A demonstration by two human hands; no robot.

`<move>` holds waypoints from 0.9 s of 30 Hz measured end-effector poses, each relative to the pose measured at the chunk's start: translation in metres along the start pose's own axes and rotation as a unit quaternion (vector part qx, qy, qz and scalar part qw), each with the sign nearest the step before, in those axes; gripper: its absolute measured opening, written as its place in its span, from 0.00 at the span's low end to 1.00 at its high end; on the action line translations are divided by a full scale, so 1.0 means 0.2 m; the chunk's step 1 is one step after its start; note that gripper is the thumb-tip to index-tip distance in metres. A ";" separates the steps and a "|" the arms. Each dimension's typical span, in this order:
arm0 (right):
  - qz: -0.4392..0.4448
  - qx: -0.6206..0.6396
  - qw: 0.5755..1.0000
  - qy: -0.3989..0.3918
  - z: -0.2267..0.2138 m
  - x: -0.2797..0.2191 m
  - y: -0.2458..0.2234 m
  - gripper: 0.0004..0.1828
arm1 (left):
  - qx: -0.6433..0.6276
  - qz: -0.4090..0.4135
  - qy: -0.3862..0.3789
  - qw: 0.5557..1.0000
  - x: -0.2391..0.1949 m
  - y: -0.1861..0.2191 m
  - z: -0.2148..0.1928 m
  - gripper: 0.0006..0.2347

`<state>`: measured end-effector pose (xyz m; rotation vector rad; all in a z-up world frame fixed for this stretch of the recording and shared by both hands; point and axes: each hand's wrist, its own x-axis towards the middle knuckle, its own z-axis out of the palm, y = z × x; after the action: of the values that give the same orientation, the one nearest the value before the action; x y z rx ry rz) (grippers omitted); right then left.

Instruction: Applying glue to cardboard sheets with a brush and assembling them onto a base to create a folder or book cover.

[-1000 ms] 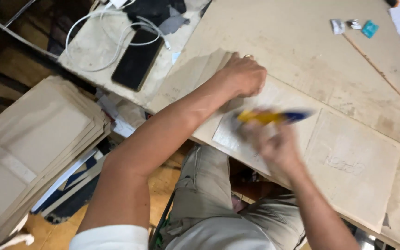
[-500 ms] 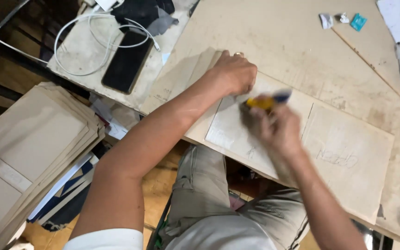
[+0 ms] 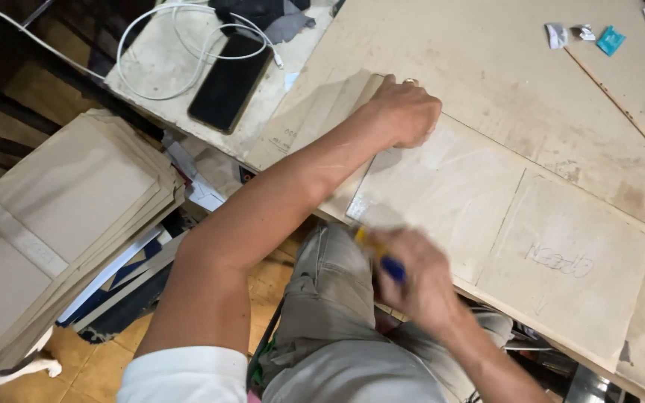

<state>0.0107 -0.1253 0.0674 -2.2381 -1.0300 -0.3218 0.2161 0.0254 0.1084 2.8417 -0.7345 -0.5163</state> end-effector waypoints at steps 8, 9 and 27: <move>-0.164 -0.096 0.982 0.006 0.14 -0.13 -0.13 0.12 | -0.009 0.007 0.029 1.000 -0.01 0.00 0.06 0.16; -0.162 -0.097 0.982 0.007 0.19 -0.12 -0.11 0.12 | -0.008 0.009 0.029 1.000 -0.02 0.00 0.06 0.16; 0.066 0.015 0.993 0.093 -0.01 -0.29 -0.20 0.18 | -0.015 0.004 0.015 1.000 -0.05 0.00 0.04 0.18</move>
<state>-0.0579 -0.1416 0.0592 -2.1901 -0.7820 -0.4444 0.2056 0.0294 0.1042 2.8103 -0.7267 -0.4788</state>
